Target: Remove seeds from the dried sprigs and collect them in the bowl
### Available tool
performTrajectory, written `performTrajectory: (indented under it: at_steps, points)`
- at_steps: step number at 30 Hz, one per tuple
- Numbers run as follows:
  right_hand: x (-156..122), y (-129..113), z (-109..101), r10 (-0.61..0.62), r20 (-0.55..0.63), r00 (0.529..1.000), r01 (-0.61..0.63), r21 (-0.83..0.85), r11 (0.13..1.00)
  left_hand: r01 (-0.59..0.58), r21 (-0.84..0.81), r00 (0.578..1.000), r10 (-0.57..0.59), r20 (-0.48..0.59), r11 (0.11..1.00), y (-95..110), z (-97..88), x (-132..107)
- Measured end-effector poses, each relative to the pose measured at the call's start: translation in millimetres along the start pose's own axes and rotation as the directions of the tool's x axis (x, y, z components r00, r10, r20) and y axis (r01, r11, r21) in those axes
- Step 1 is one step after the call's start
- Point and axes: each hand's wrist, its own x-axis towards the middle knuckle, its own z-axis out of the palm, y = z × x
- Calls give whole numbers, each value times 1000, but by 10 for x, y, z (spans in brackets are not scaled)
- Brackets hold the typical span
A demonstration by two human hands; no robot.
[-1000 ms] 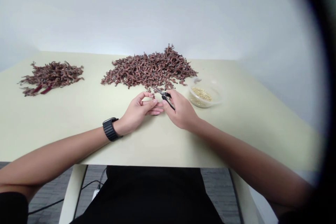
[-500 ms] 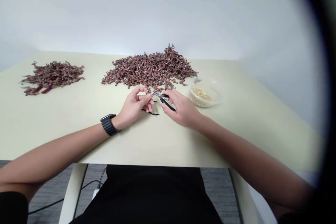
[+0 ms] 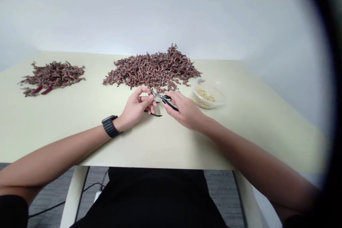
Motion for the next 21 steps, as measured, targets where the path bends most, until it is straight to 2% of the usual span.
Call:
performTrajectory:
  at_steps: [4, 7, 8, 10, 12, 13, 14, 15, 16, 17, 18, 20, 21]
  points:
    - [12, -20, 8, 31, 25, 999, -33, 107, 994, -22, 20, 1000, 21, 15, 1000, -10, -5, 1]
    - [19, -71, 17, 126, 111, 986, -158, 359, 920, -90, 77, 996, 87, 36, 993, -30, -27, -1]
    - [20, -93, 13, 175, 174, 969, -238, 473, 848, -115, 104, 993, 111, 40, 988, -35, -39, -1]
    - [20, -139, -13, 247, 344, 906, -421, 668, 613, -158, 163, 987, 153, 43, 974, -37, -69, -3]
    - [24, -180, -59, 230, 514, 826, -563, 749, 350, -190, 217, 982, 186, 40, 957, -27, -102, -2]
    - [29, -195, -83, 198, 569, 798, -603, 755, 257, -202, 236, 979, 200, 35, 951, -19, -117, 0]
    - [34, -205, -102, 166, 605, 779, -627, 752, 203, -211, 248, 977, 211, 29, 945, -8, -129, 4]
    - [41, -208, -113, 146, 623, 768, -640, 746, 185, -217, 253, 976, 218, 26, 943, 3, -138, 8]
    - [47, -205, -115, 149, 624, 767, -641, 740, 202, -217, 251, 976, 217, 27, 943, 14, -143, 14]
    - [51, -196, -107, 178, 599, 781, -625, 737, 259, -213, 242, 977, 211, 34, 947, 24, -145, 21]
    - [53, -182, -92, 226, 539, 811, -584, 727, 361, -202, 226, 979, 197, 44, 953, 32, -144, 28]
    - [47, -142, -51, 295, 315, 902, -431, 612, 663, -164, 182, 986, 155, 66, 969, 40, -138, 43]
    - [40, -121, -32, 279, 176, 944, -330, 488, 808, -144, 166, 988, 133, 74, 976, 41, -134, 50]
